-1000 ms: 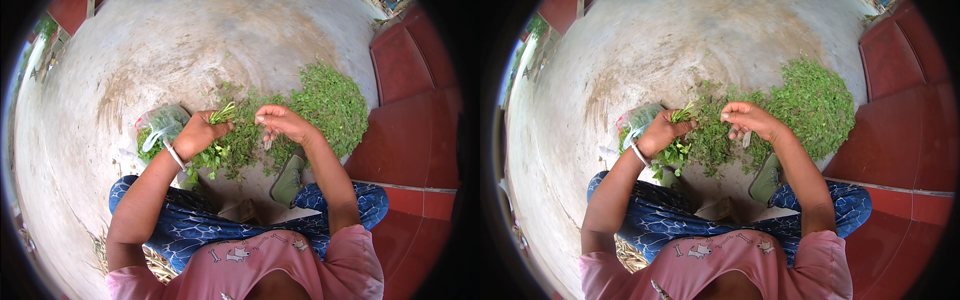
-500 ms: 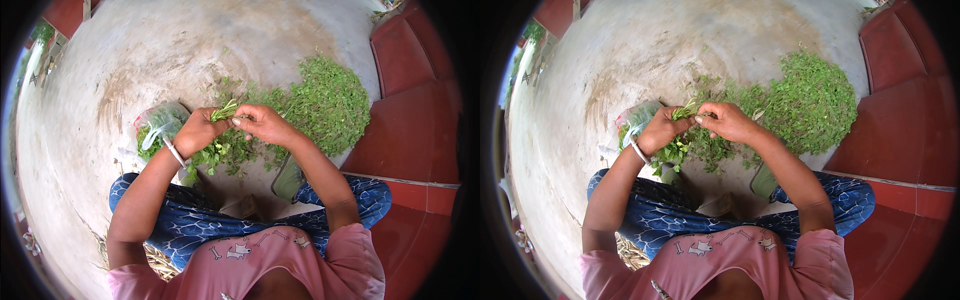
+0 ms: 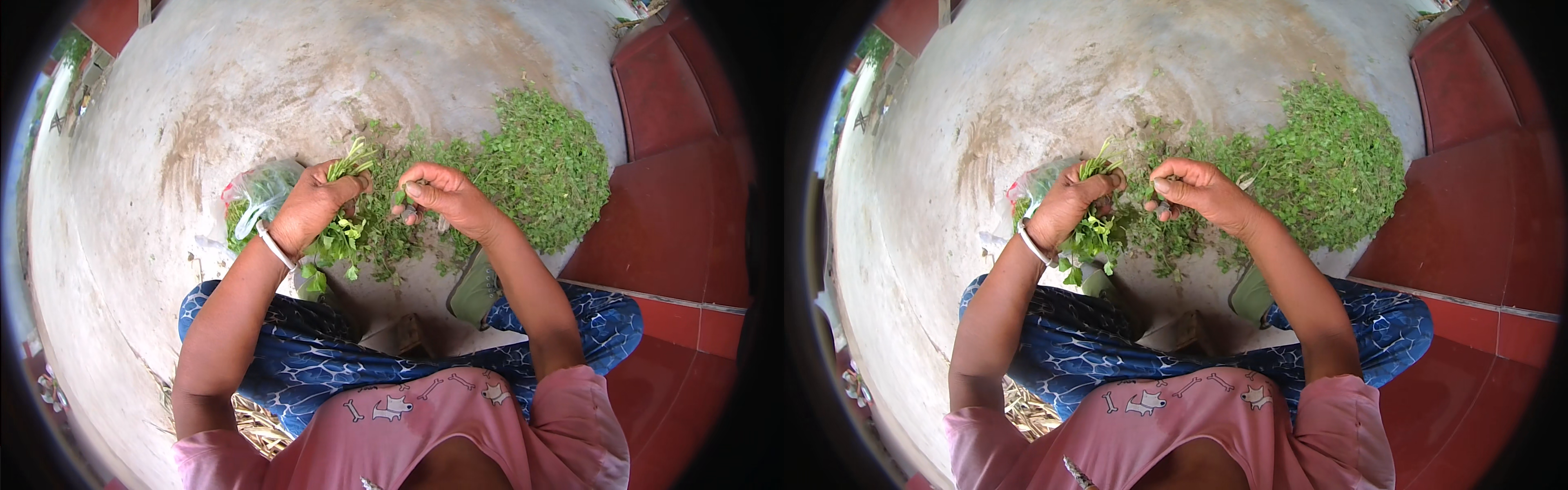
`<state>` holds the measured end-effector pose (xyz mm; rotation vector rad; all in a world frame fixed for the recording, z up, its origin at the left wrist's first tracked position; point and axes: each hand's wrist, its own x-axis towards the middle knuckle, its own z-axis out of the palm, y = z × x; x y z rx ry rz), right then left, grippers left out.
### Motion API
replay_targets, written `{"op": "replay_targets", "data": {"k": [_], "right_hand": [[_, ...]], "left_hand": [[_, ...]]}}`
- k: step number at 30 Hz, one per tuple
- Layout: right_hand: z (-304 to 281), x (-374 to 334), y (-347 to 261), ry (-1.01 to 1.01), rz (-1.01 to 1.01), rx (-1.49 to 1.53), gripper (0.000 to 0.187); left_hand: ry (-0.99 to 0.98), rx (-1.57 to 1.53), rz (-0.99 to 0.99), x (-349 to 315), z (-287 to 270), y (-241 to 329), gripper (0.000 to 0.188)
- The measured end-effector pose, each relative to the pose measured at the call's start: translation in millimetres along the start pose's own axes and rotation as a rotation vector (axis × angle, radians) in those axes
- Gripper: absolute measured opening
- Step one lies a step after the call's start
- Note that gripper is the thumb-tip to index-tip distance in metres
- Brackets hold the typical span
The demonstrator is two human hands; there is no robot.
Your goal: The person sits on the floor and repeatedly picks up green leafy vegetable stems, strips the leaves by hand, and drops the leaves onto a growing pile on the floor. The stems are held in the left hand while the right hand removes the leaves.
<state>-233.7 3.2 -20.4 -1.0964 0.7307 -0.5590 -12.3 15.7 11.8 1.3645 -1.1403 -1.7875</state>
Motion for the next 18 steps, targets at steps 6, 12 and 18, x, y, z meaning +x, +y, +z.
{"op": "replay_targets", "data": {"k": [6, 12, 18], "right_hand": [[-30.1, 6.9, 7.2, 0.157, 0.069, -0.070, 0.018], [-33.5, 39.2, 9.3, 0.298, -0.061, -0.666, 0.033], [-88.1, 36.5, 103.2, 0.473, 0.189, -1.012, 0.033]], "left_hand": [[-0.051, -0.259, -0.067, -6.3, -2.2, 3.7, 0.019], [-0.101, -0.190, -0.107, -2.5, -12.1, -0.4, 0.019], [-0.041, -0.269, 0.059, -4.3, -10.9, 12.2, 0.016]]}}
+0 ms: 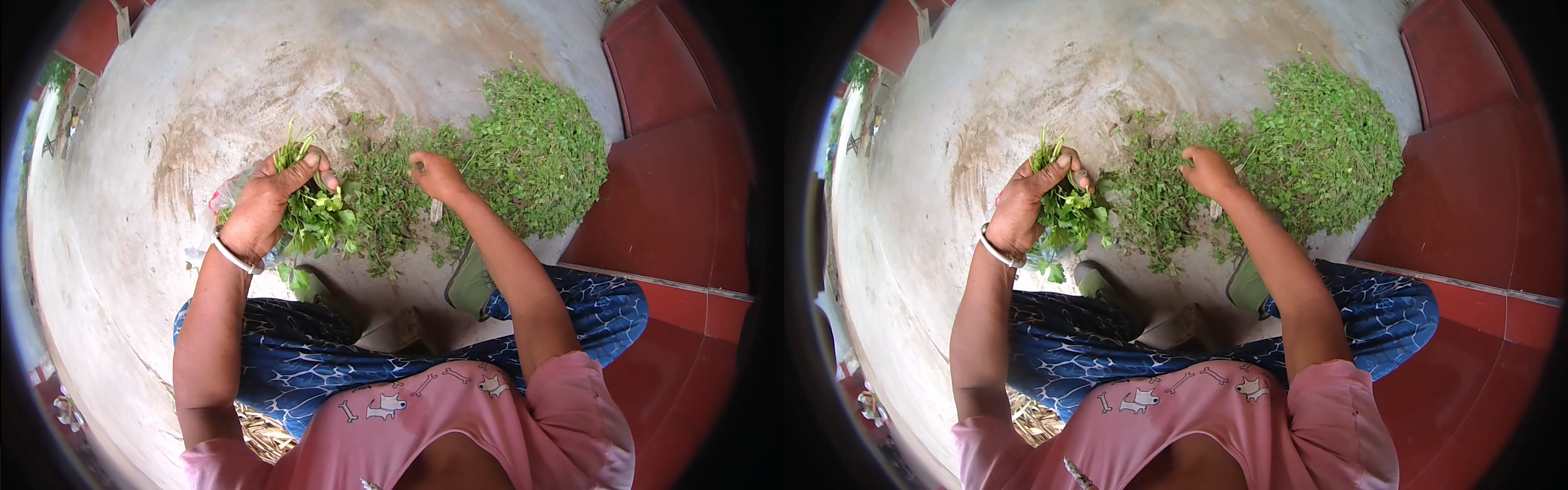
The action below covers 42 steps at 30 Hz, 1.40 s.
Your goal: The person sits on the floor and repeatedly picks up green leafy vegetable stems, strips the leaves by hand, and drops the leaves onto a growing pile on the floor. The stems are held in the left hand while the right hand removes the leaves.
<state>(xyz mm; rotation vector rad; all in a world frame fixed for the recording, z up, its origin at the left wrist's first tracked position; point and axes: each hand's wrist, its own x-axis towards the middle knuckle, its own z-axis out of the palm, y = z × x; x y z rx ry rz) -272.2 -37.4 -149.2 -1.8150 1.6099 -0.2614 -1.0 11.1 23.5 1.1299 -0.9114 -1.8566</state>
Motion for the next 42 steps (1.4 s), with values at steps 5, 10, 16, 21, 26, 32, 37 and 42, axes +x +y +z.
{"op": "replay_targets", "data": {"k": [5, 10, 16, 21, 26, 32, 37, 42], "right_hand": [[89.4, -21.2, 89.1, -0.058, 0.252, 0.077, 0.024], [105.2, -28.4, 41.3, 0.174, 0.239, -0.057, 0.027], [113.7, -12.7, 58.3, 0.105, 0.160, -0.302, 0.020], [69.7, -3.6, 61.8, -0.324, 0.196, 0.190, 0.018], [-2.9, -13.2, 9.3, -0.321, 0.292, 0.565, 0.014], [-12.5, -12.5, 5.2, -0.258, 0.232, 0.654, 0.012], [25.5, -25.9, -5.5, -0.464, 0.255, 0.510, 0.015], [37.9, -32.4, 36.3, -0.134, 0.113, -0.309, 0.025]], "left_hand": [[0.198, 0.011, -0.004, 2.9, -7.3, 0.2, 0.015], [0.273, 0.122, 0.021, -4.7, -15.8, -4.4, 0.017], [0.274, 0.322, 0.096, -3.1, -18.3, -8.5, 0.020], [0.269, 0.334, 0.112, -4.5, -15.4, -10.0, 0.021], [0.302, 0.364, 0.048, -3.2, -13.6, -9.1, 0.019], [0.305, 0.295, 0.106, -1.0, -9.7, -6.2, 0.017], [0.334, 0.380, 0.106, -3.5, -2.1, -2.3, 0.015], [0.316, 0.307, 0.116, -5.2, -0.3, -3.6, 0.015]]}}
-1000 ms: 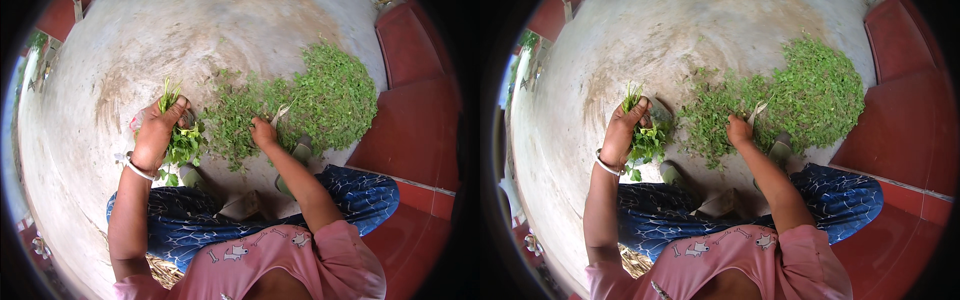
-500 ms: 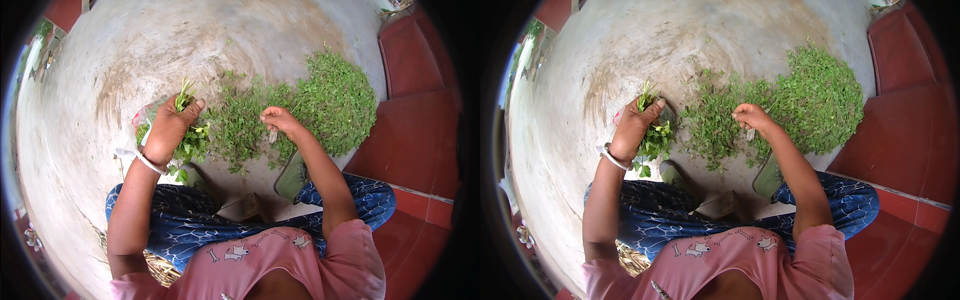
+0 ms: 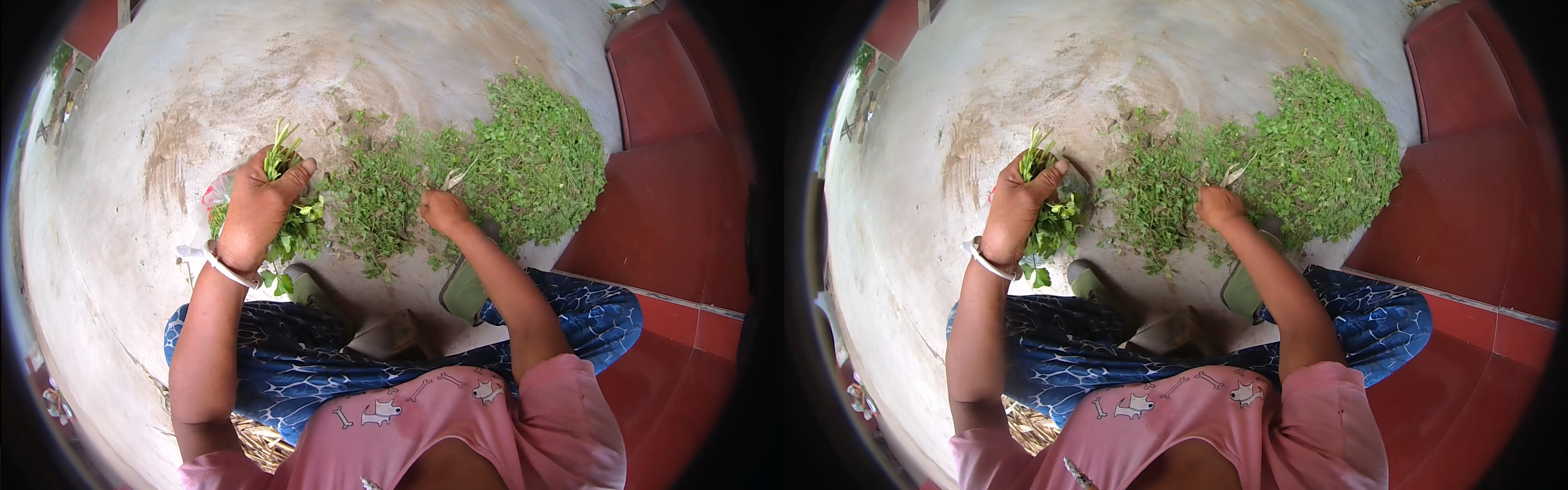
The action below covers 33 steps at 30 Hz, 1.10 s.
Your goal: The person sits on the floor and repeatedly picks up green leafy vegetable stems, strips the leaves by hand, and drops the leaves onto a growing pile on the floor. The stems are held in the left hand while the right hand removes the leaves.
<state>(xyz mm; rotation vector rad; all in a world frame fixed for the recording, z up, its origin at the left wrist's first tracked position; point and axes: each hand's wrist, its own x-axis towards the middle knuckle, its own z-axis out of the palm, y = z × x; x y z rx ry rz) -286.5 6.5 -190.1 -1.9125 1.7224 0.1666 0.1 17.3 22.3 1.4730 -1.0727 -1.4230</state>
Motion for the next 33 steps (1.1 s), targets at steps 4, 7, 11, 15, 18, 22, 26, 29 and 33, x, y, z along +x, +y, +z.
{"op": "replay_targets", "data": {"k": [4, 7, 11, 15, 18, 22, 26, 29, 33], "right_hand": [[-26.5, -10.6, 31.0, -0.072, 0.065, -0.267, 0.028], [-34.4, -19.4, 50.6, -0.202, 0.061, -0.377, 0.030], [-15.4, -24.7, 56.2, -0.310, 0.082, -0.512, 0.027], [-2.6, -21.1, 65.4, -0.338, 0.040, -0.569, 0.028], [-21.7, -14.1, 73.0, -0.359, -0.020, -0.161, 0.032], [-62.5, -12.7, 52.4, -0.424, 0.075, 0.665, 0.026], [-76.0, -17.9, 33.3, -0.357, 0.012, 0.840, 0.018], [-89.5, -24.0, 10.7, -0.430, -0.029, 0.945, 0.012], [-95.3, -39.6, -20.3, -0.439, -0.117, 1.190, 0.011]], "left_hand": [[0.030, 0.110, 0.058, 1.8, -4.0, -6.3, 0.015], [-0.002, 0.117, 0.053, 3.9, 0.1, -7.0, 0.015], [-0.007, 0.102, 0.039, 4.5, 3.5, -4.3, 0.015], [-0.017, 0.142, 0.059, 6.6, 4.2, -8.5, 0.013], [-0.037, 0.179, 0.059, 7.8, 0.5, -10.9, 0.014], [-0.043, 0.195, 0.072, 9.3, 1.2, -12.9, 0.014], [-0.056, 0.185, 0.088, 11.3, 5.1, -13.9, 0.013], [-0.111, 0.239, 0.081, 15.5, 5.5, -26.9, 0.018], [-0.207, 0.316, 0.109, 8.1, 17.3, -37.4, 0.019]]}}
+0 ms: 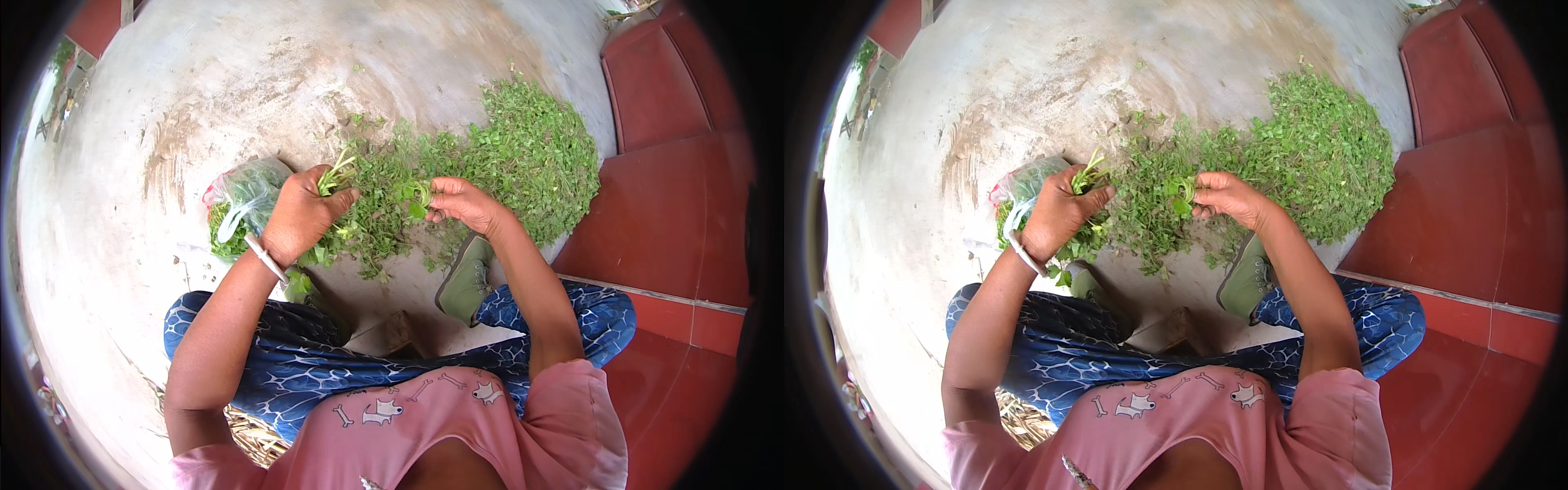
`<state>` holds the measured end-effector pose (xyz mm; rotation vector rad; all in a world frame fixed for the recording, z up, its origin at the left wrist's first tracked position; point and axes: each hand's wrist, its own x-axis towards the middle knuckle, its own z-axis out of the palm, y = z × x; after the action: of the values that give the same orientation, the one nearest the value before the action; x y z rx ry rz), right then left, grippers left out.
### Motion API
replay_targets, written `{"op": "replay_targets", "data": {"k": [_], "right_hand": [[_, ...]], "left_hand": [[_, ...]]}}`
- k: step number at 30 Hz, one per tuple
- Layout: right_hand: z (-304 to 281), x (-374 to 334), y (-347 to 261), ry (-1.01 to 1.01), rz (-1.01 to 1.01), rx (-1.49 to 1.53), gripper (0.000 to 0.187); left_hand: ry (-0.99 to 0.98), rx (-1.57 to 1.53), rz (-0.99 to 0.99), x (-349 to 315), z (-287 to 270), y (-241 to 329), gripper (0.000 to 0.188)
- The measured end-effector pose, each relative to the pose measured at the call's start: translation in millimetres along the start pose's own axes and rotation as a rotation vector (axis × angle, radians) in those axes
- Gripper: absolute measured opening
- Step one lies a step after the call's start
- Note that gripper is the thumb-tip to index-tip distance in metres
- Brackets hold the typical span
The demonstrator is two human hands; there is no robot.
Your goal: The person sits on the floor and repeatedly picks up green leafy vegetable stems, strips the leaves by hand, and drops the leaves onto a growing pile on the floor. The stems are held in the left hand while the right hand removes the leaves.
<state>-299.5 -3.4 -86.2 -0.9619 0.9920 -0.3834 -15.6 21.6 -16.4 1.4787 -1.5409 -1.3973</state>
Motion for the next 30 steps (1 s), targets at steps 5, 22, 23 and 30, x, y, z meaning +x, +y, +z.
{"op": "replay_targets", "data": {"k": [5, 22, 23, 30], "right_hand": [[23.5, -0.1, -14.9, -0.126, 0.031, -0.042, 0.013], [43.0, 2.7, -19.0, -0.172, 0.093, 0.031, 0.018], [35.9, 5.5, -14.6, -0.119, 0.103, 0.021, 0.018], [39.3, 3.8, -15.6, 0.277, -0.240, -0.321, 0.023]], "left_hand": [[-0.124, 0.116, 0.073, -6.0, 13.1, 12.9, 0.018], [-0.109, 0.479, 0.381, -9.9, 20.5, 6.7, 0.018], [-0.097, 0.408, 0.305, -7.4, 19.0, 5.4, 0.017], [-0.095, -0.158, -0.153, 4.2, 7.0, 3.4, 0.012]]}}
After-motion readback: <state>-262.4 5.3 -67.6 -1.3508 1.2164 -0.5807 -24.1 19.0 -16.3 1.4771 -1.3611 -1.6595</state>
